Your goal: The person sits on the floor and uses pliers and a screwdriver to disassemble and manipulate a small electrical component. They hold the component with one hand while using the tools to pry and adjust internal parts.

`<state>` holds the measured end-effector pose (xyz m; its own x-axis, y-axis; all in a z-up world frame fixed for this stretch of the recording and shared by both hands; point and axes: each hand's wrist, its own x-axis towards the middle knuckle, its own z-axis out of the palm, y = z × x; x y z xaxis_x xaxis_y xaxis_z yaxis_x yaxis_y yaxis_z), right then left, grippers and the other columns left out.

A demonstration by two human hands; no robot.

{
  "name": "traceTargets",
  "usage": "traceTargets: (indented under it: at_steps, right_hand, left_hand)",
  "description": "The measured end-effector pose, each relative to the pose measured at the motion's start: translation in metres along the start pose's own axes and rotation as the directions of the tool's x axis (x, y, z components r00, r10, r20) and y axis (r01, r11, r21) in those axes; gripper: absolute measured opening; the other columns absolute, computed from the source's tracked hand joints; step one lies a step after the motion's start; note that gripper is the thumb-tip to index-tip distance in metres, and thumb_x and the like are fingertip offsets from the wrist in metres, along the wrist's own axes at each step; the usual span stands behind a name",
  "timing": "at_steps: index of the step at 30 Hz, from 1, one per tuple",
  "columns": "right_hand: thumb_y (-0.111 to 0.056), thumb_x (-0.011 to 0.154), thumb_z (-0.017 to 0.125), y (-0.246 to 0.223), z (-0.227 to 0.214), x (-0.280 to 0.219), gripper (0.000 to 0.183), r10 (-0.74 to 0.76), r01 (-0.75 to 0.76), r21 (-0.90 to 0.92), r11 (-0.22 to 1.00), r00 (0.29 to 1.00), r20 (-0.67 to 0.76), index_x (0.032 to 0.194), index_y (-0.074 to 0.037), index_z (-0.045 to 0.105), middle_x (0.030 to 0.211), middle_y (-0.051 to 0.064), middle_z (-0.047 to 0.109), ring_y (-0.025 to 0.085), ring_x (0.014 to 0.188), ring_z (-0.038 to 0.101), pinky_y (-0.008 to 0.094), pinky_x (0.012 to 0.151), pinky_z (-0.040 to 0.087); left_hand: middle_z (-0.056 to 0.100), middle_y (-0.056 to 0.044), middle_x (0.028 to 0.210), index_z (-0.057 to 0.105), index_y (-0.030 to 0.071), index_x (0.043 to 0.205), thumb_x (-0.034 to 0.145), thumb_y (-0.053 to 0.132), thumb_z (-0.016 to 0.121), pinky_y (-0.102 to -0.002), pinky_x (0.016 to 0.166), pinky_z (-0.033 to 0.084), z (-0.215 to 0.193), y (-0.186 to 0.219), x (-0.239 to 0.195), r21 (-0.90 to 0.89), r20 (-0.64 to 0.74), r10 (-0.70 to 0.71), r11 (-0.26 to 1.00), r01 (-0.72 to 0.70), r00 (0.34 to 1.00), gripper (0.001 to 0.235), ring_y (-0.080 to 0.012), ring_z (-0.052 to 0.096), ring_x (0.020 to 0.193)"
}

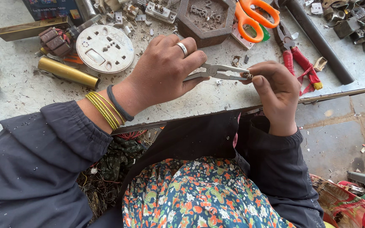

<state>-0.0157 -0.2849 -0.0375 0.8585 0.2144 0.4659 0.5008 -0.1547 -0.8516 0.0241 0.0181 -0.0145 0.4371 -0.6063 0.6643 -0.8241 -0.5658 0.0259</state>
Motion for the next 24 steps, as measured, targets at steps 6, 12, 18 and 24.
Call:
traceTargets:
  at_steps: [6, 12, 18, 24]
  right_hand:
    - [0.000, 0.108, 0.068, -0.001, 0.001, -0.001, 0.015, 0.012, -0.012, 0.014, 1.000, 1.000, -0.012, 0.119, 0.007, 0.061, 0.118, 0.012, 0.066, 0.015, 0.101, 0.069, 0.029, 0.094, 0.059]
    - [0.003, 0.106, 0.067, -0.004, 0.003, 0.000, 0.016, 0.020, -0.019, 0.019, 1.000, 0.999, -0.034, 0.121, 0.006, 0.061, 0.119, 0.012, 0.066, 0.015, 0.102, 0.069, 0.028, 0.095, 0.058]
    - [-0.005, 0.111, 0.065, -0.003, 0.003, 0.000, 0.013, -0.014, 0.021, 0.116, 0.993, 0.998, -0.062, 0.119, 0.005, 0.062, 0.111, 0.012, 0.067, 0.018, 0.100, 0.071, 0.032, 0.095, 0.059]
    - [-0.008, 0.112, 0.064, -0.001, 0.005, 0.005, 0.012, 0.002, 0.037, 0.174, 0.984, 0.977, -0.214, 0.116, 0.003, 0.061, 0.110, 0.013, 0.070, 0.021, 0.096, 0.072, 0.034, 0.092, 0.060]
  left_hand:
    - [0.058, -0.004, 0.104, 0.064, 0.012, 0.112, 0.089, 0.040, 0.085, -0.041, 0.086, 0.047, 0.000, 0.001, 0.000, 0.011, -0.009, 0.007, 1.000, -0.006, 1.000, 0.042, -0.0236, 0.059, 0.096]
    - [0.059, -0.003, 0.102, 0.065, 0.012, 0.113, 0.090, 0.041, 0.084, -0.041, 0.082, 0.048, -0.002, 0.001, 0.001, 0.017, 0.005, -0.005, 1.000, 0.005, 1.000, 0.042, -0.0229, 0.058, 0.093]
    - [0.058, -0.005, 0.095, 0.062, 0.010, 0.105, 0.093, 0.039, 0.083, -0.040, 0.078, 0.048, -0.002, -0.001, 0.002, -0.044, -0.003, -0.050, 0.998, 0.050, 0.999, 0.038, -0.0235, 0.059, 0.086]
    - [0.057, -0.006, 0.086, 0.058, 0.008, 0.098, 0.099, 0.030, 0.082, -0.039, 0.072, 0.046, -0.008, -0.017, 0.002, -0.167, -0.049, -0.145, 0.977, 0.135, 0.988, 0.032, -0.0224, 0.057, 0.074]
